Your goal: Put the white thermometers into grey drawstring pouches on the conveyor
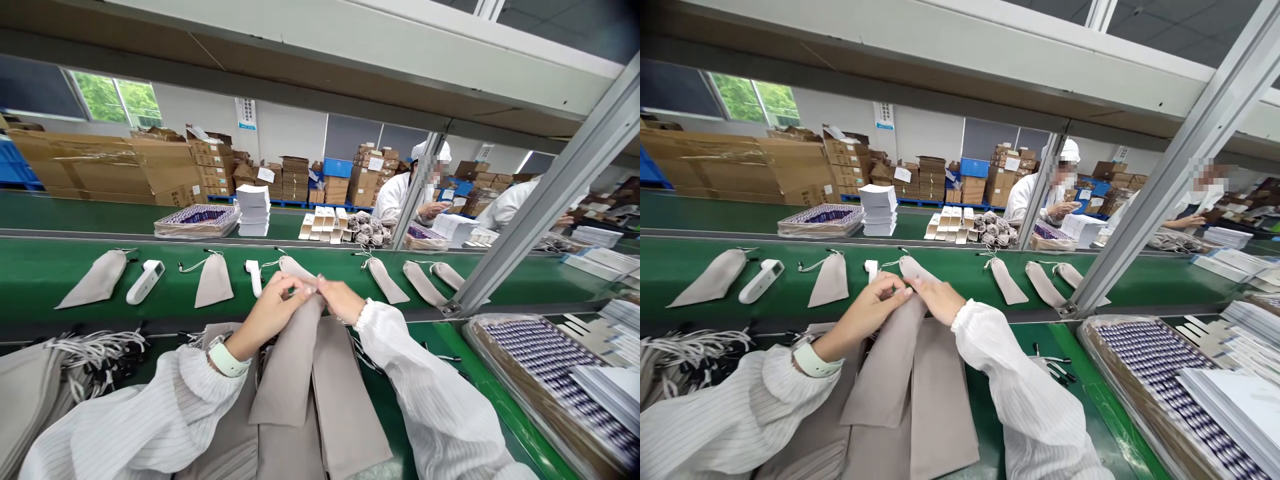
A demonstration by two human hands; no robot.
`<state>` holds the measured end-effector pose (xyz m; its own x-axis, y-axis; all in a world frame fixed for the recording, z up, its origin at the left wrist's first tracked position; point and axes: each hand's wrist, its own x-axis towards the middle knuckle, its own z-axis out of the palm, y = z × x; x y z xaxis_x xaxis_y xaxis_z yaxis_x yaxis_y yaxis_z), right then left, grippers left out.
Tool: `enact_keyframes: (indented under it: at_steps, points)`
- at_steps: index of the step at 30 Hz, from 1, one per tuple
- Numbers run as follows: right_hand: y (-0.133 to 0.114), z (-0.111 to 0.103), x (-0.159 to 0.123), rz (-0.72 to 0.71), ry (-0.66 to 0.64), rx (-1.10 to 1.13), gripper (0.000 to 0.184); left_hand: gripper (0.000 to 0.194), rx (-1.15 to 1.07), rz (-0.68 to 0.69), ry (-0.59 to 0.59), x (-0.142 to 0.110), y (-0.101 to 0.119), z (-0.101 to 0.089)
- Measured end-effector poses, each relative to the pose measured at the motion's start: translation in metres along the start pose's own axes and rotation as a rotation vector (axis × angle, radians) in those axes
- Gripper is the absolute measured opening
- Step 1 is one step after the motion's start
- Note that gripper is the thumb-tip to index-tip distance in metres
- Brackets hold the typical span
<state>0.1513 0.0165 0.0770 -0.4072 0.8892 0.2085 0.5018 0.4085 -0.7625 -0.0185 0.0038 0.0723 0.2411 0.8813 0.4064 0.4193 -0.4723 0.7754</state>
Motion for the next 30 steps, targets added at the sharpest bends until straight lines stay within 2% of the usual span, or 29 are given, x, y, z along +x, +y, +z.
enact_keyframes:
  at_steps: [1,3,4,5,6,8,10,12,13,14,15,16,17,19,21,22,23,24,26,28,30]
  points:
    - [0.002,-0.007,0.0,-0.008,0.133,-0.012,0.058,0.023,0.028,-0.04,0.022,0.0,0.004,-0.006]
    - [0.009,-0.027,0.002,0.007,0.369,-0.061,0.054,0.025,0.029,-0.199,-0.071,-0.003,0.019,-0.019]
    - [0.013,-0.038,0.003,0.027,0.441,-0.091,0.053,0.028,-0.01,-0.308,-0.212,-0.007,0.028,-0.024]
    - [0.017,-0.047,0.004,0.049,0.466,-0.11,0.051,0.032,-0.086,-0.407,-0.415,-0.012,0.038,-0.029]
    - [0.02,-0.054,0.005,0.072,0.452,-0.107,0.049,0.034,-0.2,-0.462,-0.544,-0.017,0.048,-0.031]
    - [0.021,-0.056,0.006,0.093,0.309,0.006,0.052,0.035,-0.382,-0.468,-0.55,-0.026,0.063,-0.033]
    - [0.014,-0.039,0.004,0.035,-0.011,0.235,0.055,0.034,-0.472,-0.399,-0.366,-0.031,0.07,-0.032]
    - [0.002,-0.01,0.0,-0.104,-0.364,0.45,0.056,0.032,-0.483,-0.325,-0.182,-0.031,0.071,-0.03]
    - [-0.004,0.004,-0.001,-0.185,-0.489,0.515,0.058,0.032,-0.475,-0.298,-0.127,-0.03,0.069,-0.028]
    - [-0.009,0.017,-0.002,-0.254,-0.551,0.545,0.057,0.032,-0.458,-0.272,-0.102,-0.029,0.068,-0.026]
    - [-0.013,0.025,-0.002,-0.302,-0.552,0.547,0.051,0.031,-0.425,-0.237,-0.098,-0.029,0.067,-0.024]
    - [-0.015,0.028,-0.001,-0.326,-0.488,0.532,0.043,0.031,-0.367,-0.189,-0.104,-0.03,0.066,-0.021]
    - [-0.015,0.025,0.0,-0.326,-0.356,0.506,0.036,0.032,-0.279,-0.121,-0.11,-0.032,0.065,-0.016]
    - [-0.006,0.005,0.005,-0.249,0.054,0.399,0.036,0.035,-0.043,0.057,-0.16,-0.039,0.062,-0.003]
    - [0.011,-0.026,0.009,-0.068,0.531,0.184,0.043,0.034,0.185,0.243,-0.283,-0.05,0.056,0.016]
    - [0.023,-0.042,0.011,0.063,0.698,0.032,0.045,0.029,0.255,0.342,-0.365,-0.056,0.051,0.026]
    - [0.035,-0.055,0.012,0.204,0.78,-0.118,0.046,0.025,0.316,0.427,-0.418,-0.061,0.045,0.036]
    - [0.048,-0.066,0.012,0.346,0.784,-0.251,0.047,0.029,0.373,0.487,-0.453,-0.066,0.04,0.044]
    - [0.075,-0.075,0.011,0.567,0.641,-0.442,0.048,0.029,0.447,0.529,-0.524,-0.072,0.031,0.056]
    - [0.099,-0.072,0.009,0.66,0.46,-0.519,0.047,0.029,0.509,0.476,-0.583,-0.072,0.025,0.059]
    - [0.116,-0.063,0.007,0.664,0.359,-0.549,0.044,0.036,0.544,0.425,-0.617,-0.069,0.022,0.057]
